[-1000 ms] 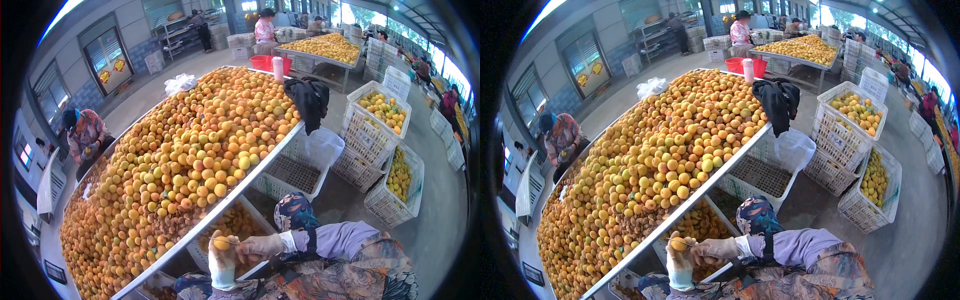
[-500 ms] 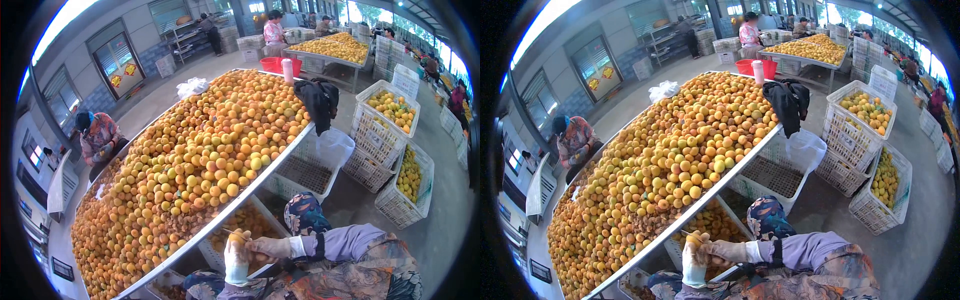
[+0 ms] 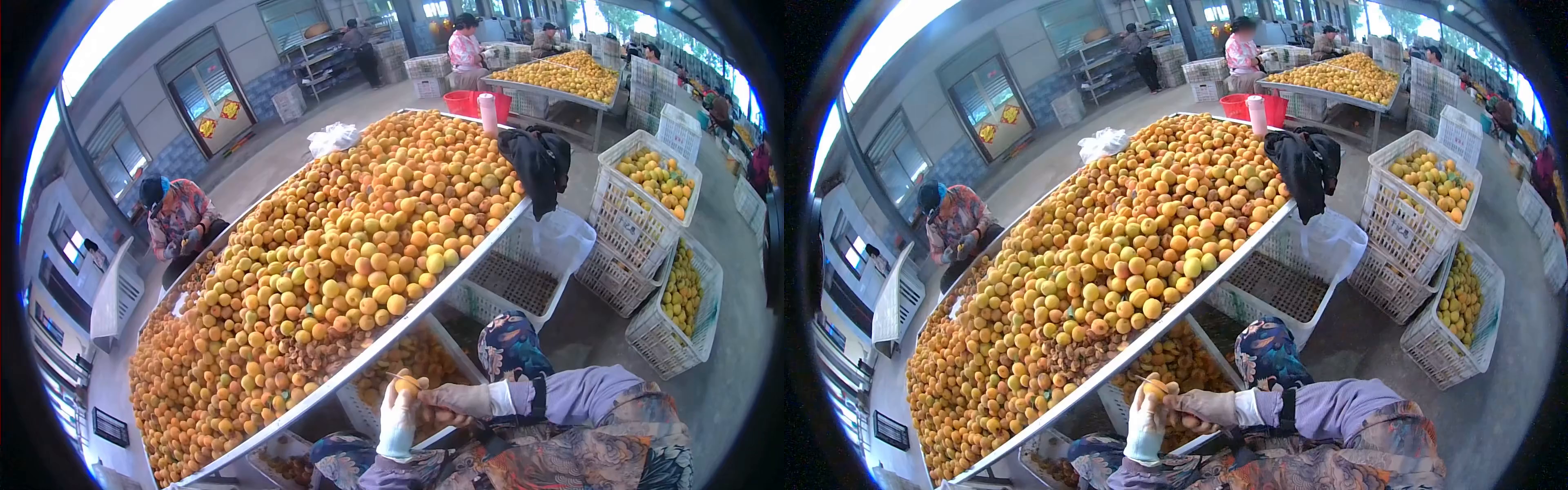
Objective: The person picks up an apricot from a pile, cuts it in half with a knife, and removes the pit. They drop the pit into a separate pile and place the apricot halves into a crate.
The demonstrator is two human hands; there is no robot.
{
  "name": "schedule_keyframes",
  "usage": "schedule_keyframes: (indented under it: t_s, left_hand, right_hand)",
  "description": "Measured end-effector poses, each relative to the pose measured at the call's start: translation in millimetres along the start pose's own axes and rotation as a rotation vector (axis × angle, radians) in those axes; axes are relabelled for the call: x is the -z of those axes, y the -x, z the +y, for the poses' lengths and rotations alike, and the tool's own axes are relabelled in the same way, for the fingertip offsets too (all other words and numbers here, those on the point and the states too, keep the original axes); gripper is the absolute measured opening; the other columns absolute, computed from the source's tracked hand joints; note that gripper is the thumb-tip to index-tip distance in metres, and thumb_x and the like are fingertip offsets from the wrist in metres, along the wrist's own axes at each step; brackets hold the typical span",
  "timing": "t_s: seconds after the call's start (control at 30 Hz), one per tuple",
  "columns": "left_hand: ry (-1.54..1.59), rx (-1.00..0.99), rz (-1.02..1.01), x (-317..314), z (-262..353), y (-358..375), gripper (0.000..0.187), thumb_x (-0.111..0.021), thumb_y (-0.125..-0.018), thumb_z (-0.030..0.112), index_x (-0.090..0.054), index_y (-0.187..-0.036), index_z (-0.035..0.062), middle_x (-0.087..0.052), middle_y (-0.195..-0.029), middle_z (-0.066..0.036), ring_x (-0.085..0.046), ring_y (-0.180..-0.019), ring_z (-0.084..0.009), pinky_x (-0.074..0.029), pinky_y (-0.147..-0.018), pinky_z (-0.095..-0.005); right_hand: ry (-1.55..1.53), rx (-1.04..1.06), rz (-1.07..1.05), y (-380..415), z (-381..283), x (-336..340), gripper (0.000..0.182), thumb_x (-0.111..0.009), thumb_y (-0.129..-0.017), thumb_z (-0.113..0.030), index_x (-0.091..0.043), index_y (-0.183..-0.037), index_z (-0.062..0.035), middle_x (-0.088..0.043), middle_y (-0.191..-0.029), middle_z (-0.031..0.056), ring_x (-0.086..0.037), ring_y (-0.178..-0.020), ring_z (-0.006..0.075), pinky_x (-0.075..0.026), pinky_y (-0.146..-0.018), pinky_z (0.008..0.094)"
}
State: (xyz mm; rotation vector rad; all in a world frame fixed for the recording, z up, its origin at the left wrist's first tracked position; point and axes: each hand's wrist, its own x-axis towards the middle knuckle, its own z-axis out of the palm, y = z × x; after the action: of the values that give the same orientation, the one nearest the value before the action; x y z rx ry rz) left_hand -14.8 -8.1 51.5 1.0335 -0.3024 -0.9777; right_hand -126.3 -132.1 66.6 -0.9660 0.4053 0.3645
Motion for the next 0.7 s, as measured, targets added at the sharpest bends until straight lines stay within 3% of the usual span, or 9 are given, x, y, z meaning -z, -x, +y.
schedule_keyframes:
  t_s: [0.03, 0.07, 0.17, 0.2, 0.23, 0.43, 0.5, 0.63, 0.7]
  left_hand:
    - [-0.088, -0.036, -0.038, 5.3, -2.0, -2.5, 0.040, -0.048, -0.096, 0.028, -0.043, -0.125, 0.0009, -0.058, -0.112, -0.015, -0.058, -0.098, -0.0198, -0.045, -0.089, -0.0298]
    - [-0.174, -0.071, -0.075, 8.2, -3.7, -2.4, 0.040, -0.049, -0.096, 0.028, -0.043, -0.125, 0.0011, -0.058, -0.112, -0.015, -0.058, -0.098, -0.0197, -0.045, -0.089, -0.0295]
    - [-0.148, -0.197, -0.044, -6.6, -0.8, -3.8, 0.041, -0.051, -0.095, 0.031, -0.045, -0.123, 0.0019, -0.059, -0.109, -0.015, -0.058, -0.096, -0.0194, -0.046, -0.088, -0.0298]
    - [0.057, -0.113, 0.012, -14.9, -1.1, -3.1, 0.050, -0.053, -0.091, 0.042, -0.047, -0.121, 0.0016, -0.060, -0.104, -0.013, -0.058, -0.095, -0.0211, -0.048, -0.085, -0.0331]
    - [0.061, -0.115, 0.016, -14.9, -8.9, -3.0, 0.050, -0.053, -0.091, 0.042, -0.047, -0.121, 0.0016, -0.060, -0.104, -0.013, -0.058, -0.095, -0.0211, -0.048, -0.085, -0.0331]
    - [0.252, 0.088, -0.064, -10.5, -5.6, 2.8, 0.048, -0.051, -0.092, 0.045, -0.050, -0.119, 0.0052, -0.060, -0.105, -0.012, -0.058, -0.096, -0.0216, -0.048, -0.084, -0.0340]
    - [0.128, -0.003, -0.028, 4.1, -13.3, -6.1, 0.045, -0.051, -0.093, 0.042, -0.049, -0.119, 0.0052, -0.060, -0.105, -0.012, -0.058, -0.096, -0.0205, -0.048, -0.085, -0.0321]
    - [-0.092, -0.170, -0.008, -8.7, -4.9, -5.5, 0.044, -0.049, -0.094, 0.041, -0.048, -0.119, 0.0048, -0.059, -0.106, -0.012, -0.058, -0.095, -0.0207, -0.048, -0.084, -0.0327]
    - [0.322, 0.058, -0.032, -17.5, -6.8, -0.5, 0.046, -0.047, -0.093, 0.045, -0.049, -0.115, 0.0044, -0.060, -0.104, -0.013, -0.059, -0.093, -0.0218, -0.049, -0.082, -0.0339]
  right_hand:
    - [-0.007, -0.063, -0.041, 2.7, -3.2, 0.8, 0.051, -0.041, -0.091, -0.058, -0.053, -0.080, -0.0096, -0.036, -0.050, -0.0055, -0.029, -0.036, 0.0049, -0.020, -0.032, 0.0207]
    - [-0.016, -0.041, -0.049, 2.0, -3.5, 1.9, 0.057, -0.048, -0.083, -0.066, -0.054, -0.082, -0.0099, -0.036, -0.050, -0.0060, -0.027, -0.034, 0.0060, -0.020, -0.031, 0.0213]
    - [0.031, 0.029, -0.055, -7.2, -1.8, 6.7, 0.056, -0.047, -0.084, -0.066, -0.054, -0.082, -0.0102, -0.036, -0.050, -0.0056, -0.028, -0.036, 0.0057, -0.021, -0.032, 0.0210]
    - [0.138, 0.082, 0.059, -3.5, -1.8, -0.5, 0.056, -0.047, -0.084, -0.066, -0.055, -0.081, -0.0109, -0.036, -0.052, -0.0050, -0.032, -0.039, 0.0055, -0.024, -0.035, 0.0206]
    - [0.099, 0.185, 0.061, -14.5, 15.1, -0.1, 0.055, -0.047, -0.084, -0.066, -0.056, -0.080, -0.0115, -0.037, -0.053, -0.0047, -0.034, -0.042, 0.0054, -0.026, -0.036, 0.0206]
    - [0.006, 0.043, 0.049, -8.5, 20.0, 4.0, 0.052, -0.046, -0.085, -0.064, -0.056, -0.080, -0.0129, -0.039, -0.053, -0.0048, -0.032, -0.038, 0.0061, -0.024, -0.033, 0.0215]
    - [0.000, -0.017, 0.030, 5.9, 0.2, -1.2, 0.051, -0.046, -0.088, -0.060, -0.053, -0.079, -0.0105, -0.034, -0.049, -0.0057, -0.029, -0.037, 0.0053, -0.019, -0.033, 0.0219]
    - [0.098, 0.024, 0.011, 3.0, -5.2, 0.9, 0.053, -0.047, -0.085, -0.065, -0.056, -0.079, -0.0126, -0.040, -0.052, -0.0043, -0.033, -0.038, 0.0055, -0.024, -0.032, 0.0207]
    - [0.153, 0.039, 0.108, -2.0, 5.6, -6.0, 0.054, -0.047, -0.085, -0.065, -0.056, -0.078, -0.0114, -0.040, -0.052, -0.0041, -0.033, -0.039, 0.0062, -0.024, -0.032, 0.0214]
